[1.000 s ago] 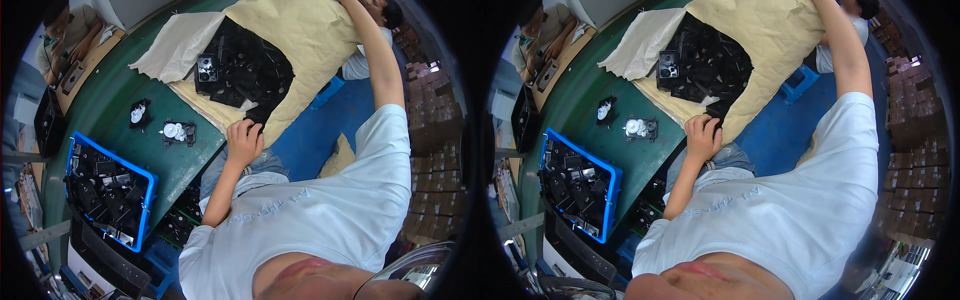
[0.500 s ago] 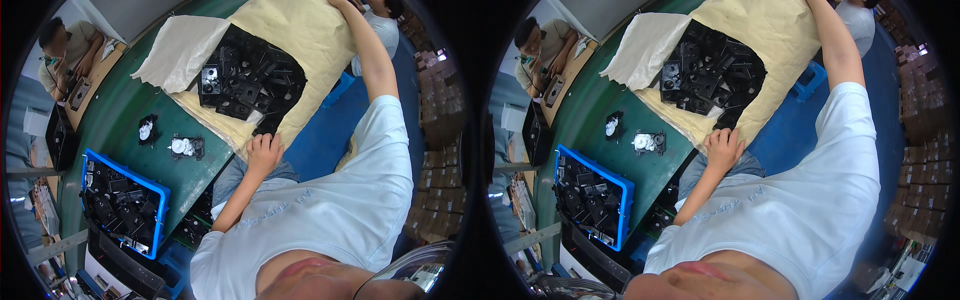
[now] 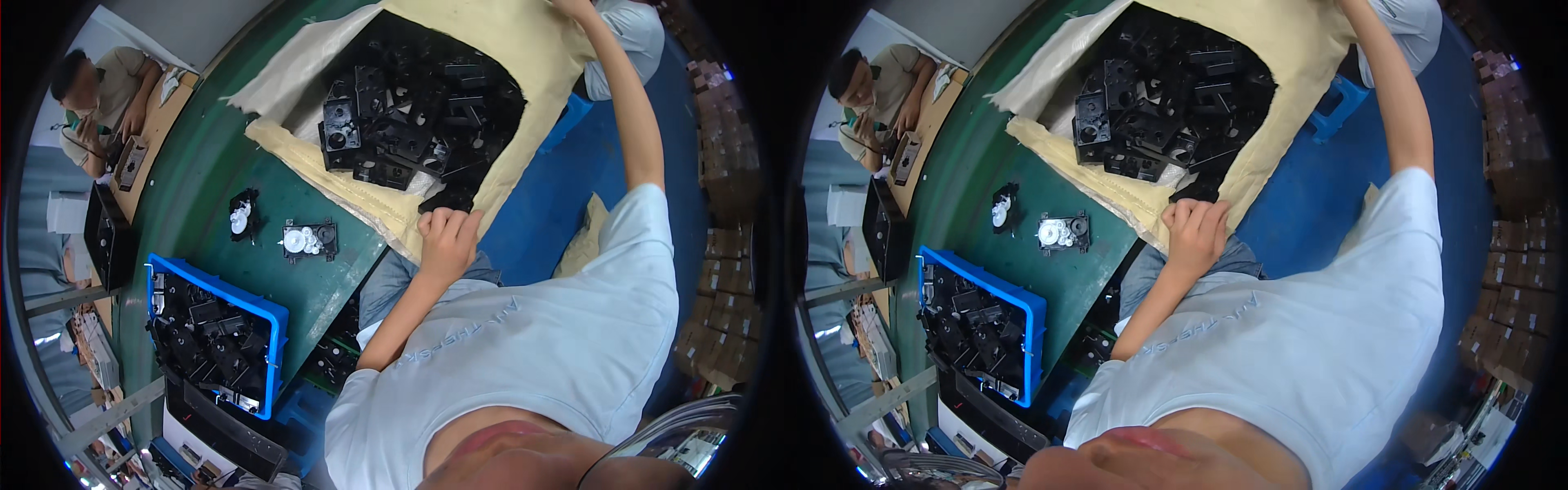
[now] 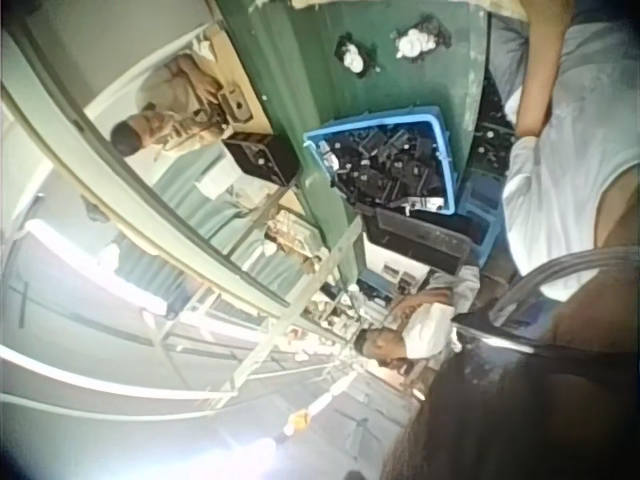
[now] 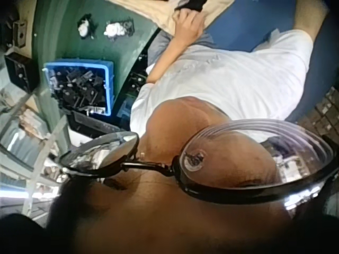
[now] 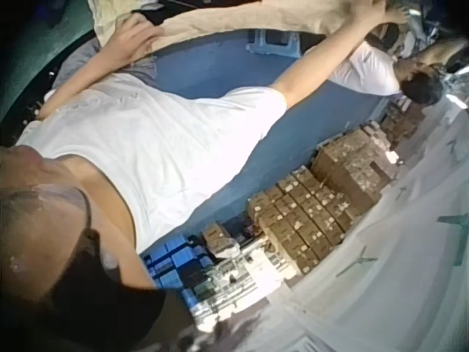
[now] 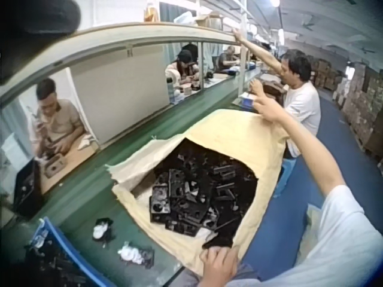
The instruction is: Assemble mechanical housing components with internal gear mechanisms.
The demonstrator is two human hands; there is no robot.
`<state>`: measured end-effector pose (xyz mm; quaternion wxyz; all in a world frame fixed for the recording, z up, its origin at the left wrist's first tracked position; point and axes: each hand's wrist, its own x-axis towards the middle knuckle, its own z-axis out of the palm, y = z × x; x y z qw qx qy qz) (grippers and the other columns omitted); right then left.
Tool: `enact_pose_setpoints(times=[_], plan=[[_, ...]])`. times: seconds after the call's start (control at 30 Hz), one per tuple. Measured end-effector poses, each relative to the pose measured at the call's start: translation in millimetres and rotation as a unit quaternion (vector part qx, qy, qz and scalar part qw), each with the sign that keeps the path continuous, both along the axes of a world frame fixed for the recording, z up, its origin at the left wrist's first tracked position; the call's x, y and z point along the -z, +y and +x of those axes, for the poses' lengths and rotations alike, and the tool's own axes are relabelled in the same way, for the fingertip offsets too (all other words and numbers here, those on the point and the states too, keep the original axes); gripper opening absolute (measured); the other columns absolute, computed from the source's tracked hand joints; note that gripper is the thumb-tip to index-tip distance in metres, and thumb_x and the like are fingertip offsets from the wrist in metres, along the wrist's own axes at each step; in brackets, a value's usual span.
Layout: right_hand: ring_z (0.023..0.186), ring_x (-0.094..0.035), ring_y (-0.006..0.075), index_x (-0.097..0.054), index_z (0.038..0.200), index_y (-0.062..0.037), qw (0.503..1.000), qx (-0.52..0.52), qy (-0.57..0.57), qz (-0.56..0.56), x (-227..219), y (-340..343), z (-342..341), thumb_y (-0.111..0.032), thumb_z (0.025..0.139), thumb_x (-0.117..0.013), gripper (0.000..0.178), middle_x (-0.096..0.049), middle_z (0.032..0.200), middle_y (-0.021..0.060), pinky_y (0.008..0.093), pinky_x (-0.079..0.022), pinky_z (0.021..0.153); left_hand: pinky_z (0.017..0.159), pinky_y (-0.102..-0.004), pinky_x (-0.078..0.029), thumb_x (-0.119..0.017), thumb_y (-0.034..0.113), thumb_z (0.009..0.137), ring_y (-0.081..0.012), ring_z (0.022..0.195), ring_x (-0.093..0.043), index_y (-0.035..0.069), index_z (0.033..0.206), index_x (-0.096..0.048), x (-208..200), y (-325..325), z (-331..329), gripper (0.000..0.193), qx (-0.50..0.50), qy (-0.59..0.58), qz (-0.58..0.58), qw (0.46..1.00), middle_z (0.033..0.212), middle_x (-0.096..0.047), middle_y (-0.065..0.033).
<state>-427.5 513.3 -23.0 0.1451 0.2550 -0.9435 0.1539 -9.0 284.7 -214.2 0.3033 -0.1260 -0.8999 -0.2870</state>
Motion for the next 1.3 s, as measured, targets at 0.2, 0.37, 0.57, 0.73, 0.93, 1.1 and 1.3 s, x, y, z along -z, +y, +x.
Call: enact_pose_setpoints(times=[0.2,0.37,0.57,0.73,0.93,1.1,1.3], plan=[[0.128,-0.048,0.0255,-0.057,0.128,-0.0087,0.996,-0.077,0.054,0.001,46,-29,142,-0.015,0.095,-0.051,0.034,-0.053,0.138,0.0088,0.0342,-0.038,0.108,0.089,-0.0367,-0.032,-0.065,0.011,0.079,-0.0215,0.087,-0.05,0.011,0.105,-0.064,-34,-2,-11,0.026,0.05,-0.033,-0.01,0.998,0.092,-0.059,-0.0032],[0.122,-0.052,0.0304,-0.055,0.129,-0.0088,0.984,-0.163,0.028,-0.06,85,-54,204,-0.022,0.092,-0.054,0.039,-0.051,0.139,0.0126,0.0384,-0.041,0.104,0.084,-0.0386,-0.039,-0.064,0.012,0.079,-0.0245,0.085,-0.052,0.008,0.098,-0.063,-69,-55,-29,0.02,-0.035,-0.007,-0.042,0.998,0.09,-0.058,-0.0069],[0.122,-0.052,0.0313,-0.055,0.13,-0.0078,0.993,-0.034,-0.004,-0.111,118,-85,171,-0.023,0.089,-0.058,0.043,-0.052,0.138,0.0134,0.0374,-0.041,0.105,0.081,-0.0388,-0.045,-0.062,0.015,0.082,-0.029,0.085,-0.059,0.006,0.096,-0.067,-113,-128,-52,0.017,-0.202,-0.074,-0.024,0.976,0.091,-0.066,-0.0103],[0.128,-0.05,0.0342,-0.052,0.135,0.0,0.994,0.104,0.01,-0.015,124,-104,120,-0.035,0.097,-0.044,0.053,-0.049,0.143,0.0153,0.0384,-0.038,0.109,0.082,-0.0401,-0.053,-0.063,0.022,0.08,-0.031,0.094,-0.066,0.002,0.104,-0.069,-131,-241,-98,0.031,-0.39,-0.304,-0.037,0.868,0.102,-0.071,-0.0127],[0.116,-0.058,0.0373,-0.063,0.123,-0.0001,0.975,0.094,-0.202,-0.013,88,-118,53,-0.04,0.092,-0.044,0.054,-0.062,0.128,0.0177,0.0408,-0.043,0.101,0.085,-0.04,-0.053,-0.064,0.028,0.082,-0.0326,0.094,-0.067,0.003,0.111,-0.069,-37,-436,-146,0.039,-0.447,-0.417,-0.071,0.788,0.105,-0.071,-0.0148],[0.112,-0.059,0.0371,-0.064,0.121,-0.0002,0.974,0.134,-0.182,-0.023,95,-128,-8,-0.04,0.092,-0.046,0.053,-0.063,0.126,0.0174,0.0407,-0.045,0.099,0.086,-0.0407,-0.053,-0.065,0.031,0.084,-0.0328,0.096,-0.067,0.004,0.111,-0.069,-17,-442,-156,0.039,-0.349,-0.476,-0.133,0.796,0.108,-0.071,-0.0148],[0.109,-0.061,0.0368,-0.065,0.118,-0.0003,0.979,0.129,-0.156,-0.012,100,-173,-9,-0.04,0.091,-0.048,0.051,-0.064,0.123,0.0171,0.0405,-0.047,0.097,0.084,-0.0432,-0.054,-0.065,0.033,0.086,-0.0335,0.097,-0.067,0.004,0.104,-0.073,-24,-442,-136,0.035,-0.363,-0.394,-0.151,0.831,0.105,-0.071,-0.0161]])
